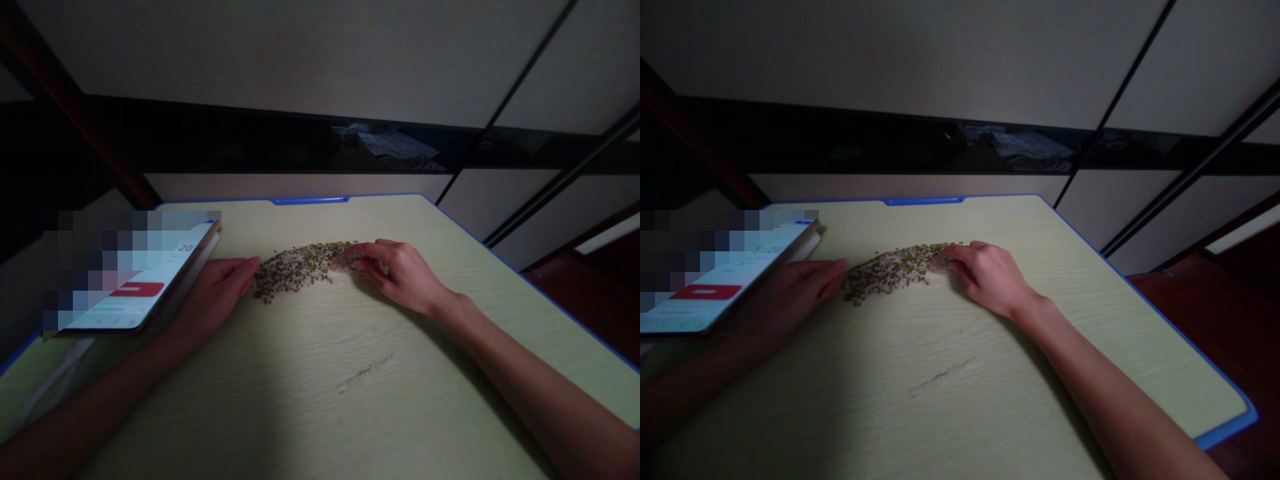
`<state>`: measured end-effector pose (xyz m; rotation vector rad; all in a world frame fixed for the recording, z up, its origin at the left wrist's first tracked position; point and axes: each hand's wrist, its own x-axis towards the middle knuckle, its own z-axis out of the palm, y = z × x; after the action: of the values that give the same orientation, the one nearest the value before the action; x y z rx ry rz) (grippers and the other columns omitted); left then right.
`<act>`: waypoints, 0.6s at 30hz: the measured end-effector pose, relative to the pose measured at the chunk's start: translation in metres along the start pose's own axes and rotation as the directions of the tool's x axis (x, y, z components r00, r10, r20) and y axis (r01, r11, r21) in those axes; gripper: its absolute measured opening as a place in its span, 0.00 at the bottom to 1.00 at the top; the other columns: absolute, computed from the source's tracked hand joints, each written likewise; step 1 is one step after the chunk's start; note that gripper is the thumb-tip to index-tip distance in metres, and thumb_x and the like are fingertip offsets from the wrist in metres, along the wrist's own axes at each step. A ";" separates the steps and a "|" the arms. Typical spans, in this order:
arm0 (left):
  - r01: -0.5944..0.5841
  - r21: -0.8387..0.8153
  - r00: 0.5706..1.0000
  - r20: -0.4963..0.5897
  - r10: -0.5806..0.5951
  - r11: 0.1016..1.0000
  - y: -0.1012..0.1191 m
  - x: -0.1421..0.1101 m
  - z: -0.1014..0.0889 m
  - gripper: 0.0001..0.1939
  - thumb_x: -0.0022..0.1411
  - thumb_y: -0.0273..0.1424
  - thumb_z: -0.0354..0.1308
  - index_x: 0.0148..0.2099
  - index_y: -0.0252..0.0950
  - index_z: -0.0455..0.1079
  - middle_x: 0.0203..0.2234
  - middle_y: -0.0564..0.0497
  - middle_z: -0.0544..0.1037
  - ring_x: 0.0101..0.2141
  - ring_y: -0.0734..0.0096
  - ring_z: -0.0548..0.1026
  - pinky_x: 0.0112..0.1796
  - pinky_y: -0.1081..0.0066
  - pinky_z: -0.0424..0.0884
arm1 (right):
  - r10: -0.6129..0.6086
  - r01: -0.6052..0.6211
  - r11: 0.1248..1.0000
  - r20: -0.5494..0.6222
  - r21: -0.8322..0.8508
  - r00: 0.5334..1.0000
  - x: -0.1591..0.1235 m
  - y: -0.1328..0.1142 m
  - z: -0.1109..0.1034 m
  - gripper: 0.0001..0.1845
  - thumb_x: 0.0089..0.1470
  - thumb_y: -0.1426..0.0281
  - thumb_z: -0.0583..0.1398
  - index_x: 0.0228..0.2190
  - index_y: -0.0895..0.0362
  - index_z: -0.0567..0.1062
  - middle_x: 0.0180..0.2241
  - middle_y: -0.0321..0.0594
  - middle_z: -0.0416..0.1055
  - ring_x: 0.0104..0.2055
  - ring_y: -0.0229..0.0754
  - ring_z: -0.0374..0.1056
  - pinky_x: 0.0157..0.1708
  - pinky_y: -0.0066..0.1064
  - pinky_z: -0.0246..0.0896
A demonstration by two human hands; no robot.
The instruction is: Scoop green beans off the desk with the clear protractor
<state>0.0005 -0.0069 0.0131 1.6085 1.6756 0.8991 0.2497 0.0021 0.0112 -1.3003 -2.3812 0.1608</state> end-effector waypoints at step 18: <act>-0.004 -0.015 1.000 0.014 0.004 1.000 -0.004 0.003 -0.001 0.19 0.53 0.39 0.46 0.14 0.39 0.49 0.09 0.61 0.53 0.15 0.79 0.53 0.20 0.74 0.51 | -0.184 0.182 0.983 0.055 0.036 0.981 -0.001 0.006 -0.003 0.17 0.59 0.71 0.48 0.46 0.58 0.71 0.37 0.44 0.73 0.36 0.42 0.65 0.35 0.32 0.57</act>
<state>-0.0021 -0.0045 0.0104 1.6053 1.6534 0.8985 0.2560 0.0041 0.0122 -1.0693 -2.5214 0.1823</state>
